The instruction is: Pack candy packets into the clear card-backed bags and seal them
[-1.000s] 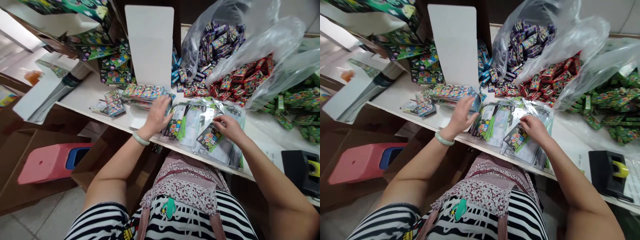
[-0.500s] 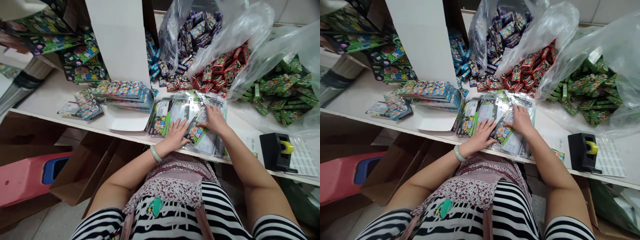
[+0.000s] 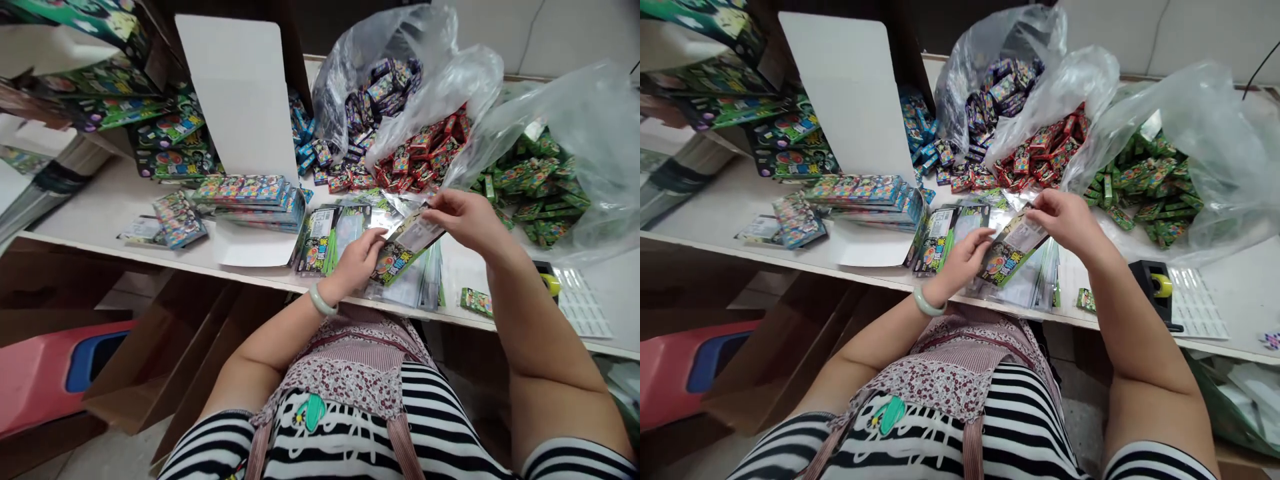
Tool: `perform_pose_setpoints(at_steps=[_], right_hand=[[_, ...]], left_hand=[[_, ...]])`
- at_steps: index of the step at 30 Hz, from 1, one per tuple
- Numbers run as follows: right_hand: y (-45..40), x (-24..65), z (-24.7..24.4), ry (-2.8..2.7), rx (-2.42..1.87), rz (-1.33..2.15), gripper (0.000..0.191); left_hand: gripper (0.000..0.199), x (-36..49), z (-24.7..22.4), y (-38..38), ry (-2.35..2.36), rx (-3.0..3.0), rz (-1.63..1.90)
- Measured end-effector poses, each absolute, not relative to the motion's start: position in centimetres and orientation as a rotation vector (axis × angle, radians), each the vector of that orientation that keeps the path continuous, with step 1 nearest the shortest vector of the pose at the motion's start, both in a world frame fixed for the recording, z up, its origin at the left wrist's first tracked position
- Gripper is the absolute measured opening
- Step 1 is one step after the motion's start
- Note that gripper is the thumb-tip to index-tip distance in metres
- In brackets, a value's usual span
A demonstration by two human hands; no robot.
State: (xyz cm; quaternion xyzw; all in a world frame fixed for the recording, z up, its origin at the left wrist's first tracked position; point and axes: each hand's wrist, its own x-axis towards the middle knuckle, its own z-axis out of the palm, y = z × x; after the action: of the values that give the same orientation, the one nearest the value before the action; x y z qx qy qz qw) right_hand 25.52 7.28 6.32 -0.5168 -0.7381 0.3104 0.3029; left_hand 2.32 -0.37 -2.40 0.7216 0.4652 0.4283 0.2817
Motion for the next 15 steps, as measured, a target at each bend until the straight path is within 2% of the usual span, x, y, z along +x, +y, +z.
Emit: perform_pose_setpoints(at_steps=[3, 6, 10, 12, 15], right_hand=[[5.6, 25.8, 8.1, -1.946, -1.186, 1.228, 0.036], [4.7, 25.8, 8.1, -1.979, -1.098, 1.464, 0.039], [3.8, 24.5, 7.0, -1.867, -1.075, 1.505, 0.048], [3.3, 23.3, 6.8, -1.868, -0.991, 1.532, 0.051], [2.5, 21.5, 6.7, -1.968, -0.866, 1.438, 0.044]], left_hand=[[0.024, 2.1, -0.2, 0.3, 1.172, 1.996, 1.3], [0.031, 1.1, 1.4, -0.3, 1.095, 2.277, 1.236], [0.042, 0.4, 2.4, -2.0, 1.288, 2.597, 0.983], [0.041, 0.2, 2.4, -2.7, 1.403, 2.638, 0.885], [0.037, -0.7, 2.1, -3.3, 1.525, 2.636, 0.842]])
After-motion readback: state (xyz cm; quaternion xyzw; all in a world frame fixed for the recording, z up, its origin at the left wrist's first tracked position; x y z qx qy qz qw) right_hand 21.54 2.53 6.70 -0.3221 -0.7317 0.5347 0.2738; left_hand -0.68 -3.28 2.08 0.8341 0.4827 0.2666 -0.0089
